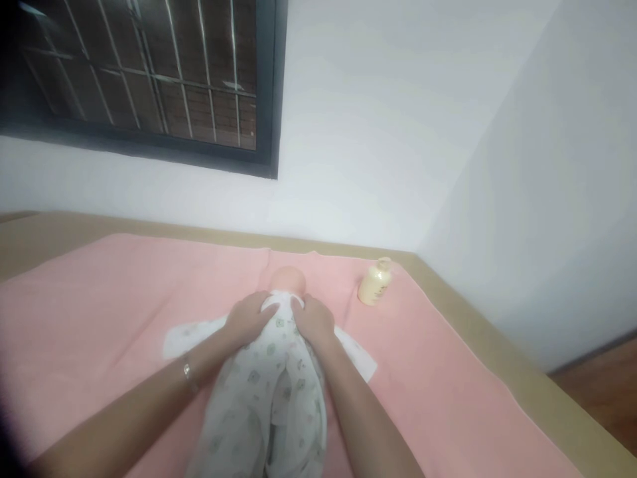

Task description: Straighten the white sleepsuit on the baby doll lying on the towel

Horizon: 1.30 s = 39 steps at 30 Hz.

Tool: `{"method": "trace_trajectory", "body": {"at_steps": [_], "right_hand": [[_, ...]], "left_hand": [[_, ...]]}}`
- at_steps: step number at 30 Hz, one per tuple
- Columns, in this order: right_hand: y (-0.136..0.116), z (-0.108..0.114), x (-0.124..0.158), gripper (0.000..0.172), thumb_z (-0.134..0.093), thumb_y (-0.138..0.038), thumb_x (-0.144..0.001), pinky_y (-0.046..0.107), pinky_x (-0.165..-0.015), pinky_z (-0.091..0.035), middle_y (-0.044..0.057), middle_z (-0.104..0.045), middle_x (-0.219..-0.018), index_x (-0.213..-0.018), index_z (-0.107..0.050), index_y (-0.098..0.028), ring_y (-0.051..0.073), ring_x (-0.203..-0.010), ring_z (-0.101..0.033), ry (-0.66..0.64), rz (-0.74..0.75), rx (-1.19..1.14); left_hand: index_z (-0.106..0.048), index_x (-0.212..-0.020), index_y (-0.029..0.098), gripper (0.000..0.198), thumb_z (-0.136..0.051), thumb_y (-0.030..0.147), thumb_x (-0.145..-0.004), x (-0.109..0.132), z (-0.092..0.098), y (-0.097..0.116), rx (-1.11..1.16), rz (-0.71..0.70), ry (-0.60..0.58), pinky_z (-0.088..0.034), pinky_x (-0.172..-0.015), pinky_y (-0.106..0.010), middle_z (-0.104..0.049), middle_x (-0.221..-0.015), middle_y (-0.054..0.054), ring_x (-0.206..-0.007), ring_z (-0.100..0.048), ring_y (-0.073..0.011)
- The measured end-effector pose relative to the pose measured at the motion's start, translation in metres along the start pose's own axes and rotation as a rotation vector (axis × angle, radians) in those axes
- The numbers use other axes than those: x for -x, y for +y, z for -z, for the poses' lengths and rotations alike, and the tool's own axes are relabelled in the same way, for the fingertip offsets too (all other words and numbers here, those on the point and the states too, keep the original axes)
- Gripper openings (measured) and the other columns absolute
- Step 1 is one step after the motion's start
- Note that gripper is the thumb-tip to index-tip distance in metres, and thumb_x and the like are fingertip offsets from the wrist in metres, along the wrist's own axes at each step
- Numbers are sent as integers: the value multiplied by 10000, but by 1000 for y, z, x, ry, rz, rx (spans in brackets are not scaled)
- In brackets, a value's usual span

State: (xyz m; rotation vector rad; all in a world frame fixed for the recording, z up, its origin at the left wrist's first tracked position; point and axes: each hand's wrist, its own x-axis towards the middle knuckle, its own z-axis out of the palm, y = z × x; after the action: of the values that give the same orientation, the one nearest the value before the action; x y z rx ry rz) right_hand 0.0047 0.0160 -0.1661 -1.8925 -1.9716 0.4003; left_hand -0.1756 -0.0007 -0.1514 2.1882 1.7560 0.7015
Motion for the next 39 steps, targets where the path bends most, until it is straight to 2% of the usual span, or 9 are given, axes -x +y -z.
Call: {"method": "trace_trajectory", "body": {"at_steps": [10, 13, 39], "right_hand": [[-1, 2, 1, 532, -213, -572, -940, 288, -660, -360, 91, -651, -936, -948, -585, -191, 223, -838, -583, -16, -10, -1], [-1, 1, 1, 538, -207, -576, -940, 287, -659, -357, 91, -651, -934, -952, -584, -192, 222, -835, -583, -11, -4, -2], [1, -1, -1, 515, -215, -579, -935, 278, -625, -322, 73, -649, -890, -895, -561, -200, 209, -792, -571, 2, 1, -15]], "left_hand": [[-595, -982, 215, 371, -370, 497, -898, -1, 1, 1, -14, 12, -6, -424, -803, -344, -655, -1015, -64, -941, -594, -240], [-590, -923, 212, 367, -366, 502, -898, -1, 0, 1, -17, 12, -5, -427, -780, -340, -656, -972, -61, -911, -596, -238], [-567, -879, 215, 377, -350, 523, -899, -1, 0, 1, -15, 21, -7, -411, -748, -320, -647, -924, -58, -862, -591, -228]]}}
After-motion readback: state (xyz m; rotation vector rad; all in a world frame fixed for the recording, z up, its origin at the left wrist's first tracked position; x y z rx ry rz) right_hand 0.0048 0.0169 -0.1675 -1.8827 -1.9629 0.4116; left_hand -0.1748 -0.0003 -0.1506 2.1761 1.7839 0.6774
